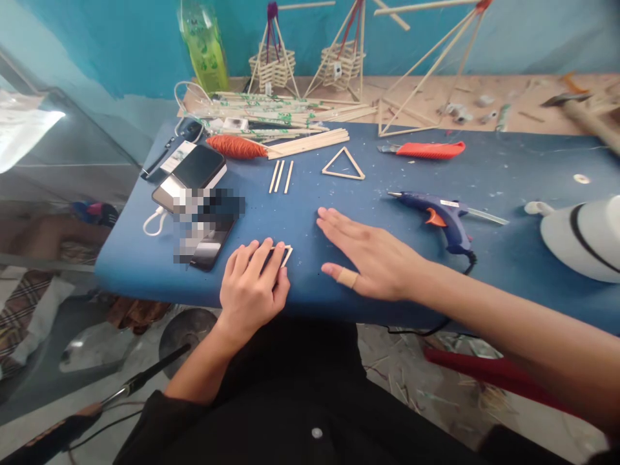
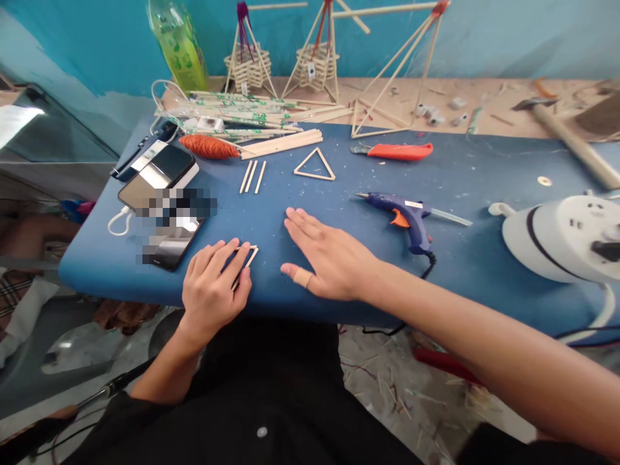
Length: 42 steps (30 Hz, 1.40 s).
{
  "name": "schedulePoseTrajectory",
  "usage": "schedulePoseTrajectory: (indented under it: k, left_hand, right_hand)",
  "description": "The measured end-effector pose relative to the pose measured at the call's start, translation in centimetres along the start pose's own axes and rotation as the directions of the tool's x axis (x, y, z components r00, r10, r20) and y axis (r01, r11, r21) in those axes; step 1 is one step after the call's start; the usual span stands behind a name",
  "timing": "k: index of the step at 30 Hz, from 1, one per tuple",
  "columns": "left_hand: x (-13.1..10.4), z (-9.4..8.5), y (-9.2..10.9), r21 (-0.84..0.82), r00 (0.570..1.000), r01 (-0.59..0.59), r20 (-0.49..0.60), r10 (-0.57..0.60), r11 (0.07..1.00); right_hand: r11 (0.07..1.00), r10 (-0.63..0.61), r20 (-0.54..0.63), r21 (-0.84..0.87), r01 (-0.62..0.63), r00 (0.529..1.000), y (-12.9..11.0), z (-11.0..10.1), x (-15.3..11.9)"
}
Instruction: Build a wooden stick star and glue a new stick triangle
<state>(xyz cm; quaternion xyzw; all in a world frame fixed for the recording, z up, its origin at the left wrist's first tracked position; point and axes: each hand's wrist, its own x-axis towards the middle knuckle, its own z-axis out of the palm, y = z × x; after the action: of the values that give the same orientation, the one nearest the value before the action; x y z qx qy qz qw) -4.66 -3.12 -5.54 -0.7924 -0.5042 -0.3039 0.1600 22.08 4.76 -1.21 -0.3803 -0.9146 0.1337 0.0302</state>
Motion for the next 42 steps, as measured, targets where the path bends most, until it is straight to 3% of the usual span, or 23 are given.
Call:
schedulePoseTrajectory:
  k: [2,4,9,13,18,26,28,31,36,39,42]
  left_hand:
    - [0.0,0.0,0.0,0.0,1.0,0.004,-0.001,-0.004,1.0]
    - [0.0,0.1,0.0,0.0,1.0,0.005,0.002,-0.005,1.0]
    - [0.0,0.1,-0.1,-0.002,1.0,-0.016,-0.005,0.016,1.0]
    - [0.0,0.1,-0.2,-0.002,1.0,-0.012,-0.004,0.012,1.0]
    - [-0.1,0.1,-0.1,-0.005,1.0,-0.011,-0.005,0.011,1.0]
    - [0.2,-0.2,-0.4,-0.004,0.999,-0.035,0.016,0.035,0.999]
    - [0.2,-0.3,-0.4,-0.005,0.999,-0.047,0.014,0.047,0.999]
    - [0.2,-0.2,-0.4,-0.005,0.998,-0.056,0.001,0.056,0.998]
    - [0.0,0.0,-0.4,-0.011,0.998,-0.055,0.012,0.055,0.998]
    - [-0.1,0.0,-0.4,-0.008,0.999,-0.046,0.002,0.046,0.999]
    - [-0.1,-0.1,-0.4,-0.01,0.999,-0.039,0.005,0.039,0.999]
  right_hand:
    - [0.998,-0.057,-0.025,0.04,0.058,0.998,-0.2,0.0,-1.2]
    - [0.997,-0.037,-0.029,0.066,0.039,0.999,0.3,-0.5,-1.8]
    - [0.957,0.28,-0.007,-0.085,-0.279,0.96,3.0,-2.2,0.3]
    - [0.933,0.337,0.046,-0.15,-0.327,0.94,3.8,-2.5,2.6]
    - [0.957,0.248,0.027,-0.16,-0.241,0.968,1.9,-2.1,2.5]
    - [0.988,0.03,-0.02,-0.153,-0.033,0.999,-2.7,-0.7,-2.3]
    - [0.981,0.07,-0.077,-0.174,-0.083,0.995,-2.8,-0.9,-3.1]
    - [0.944,0.226,-0.146,-0.213,-0.254,0.963,-1.8,-1.4,-3.1]
    - [0.887,0.427,-0.057,-0.168,-0.43,0.902,-0.1,-1.6,-1.6]
    - [0.869,0.466,-0.057,-0.158,-0.469,0.883,-0.4,-1.6,-1.3]
    - [0.885,0.429,-0.072,-0.165,-0.435,0.9,-0.6,-1.5,-1.6]
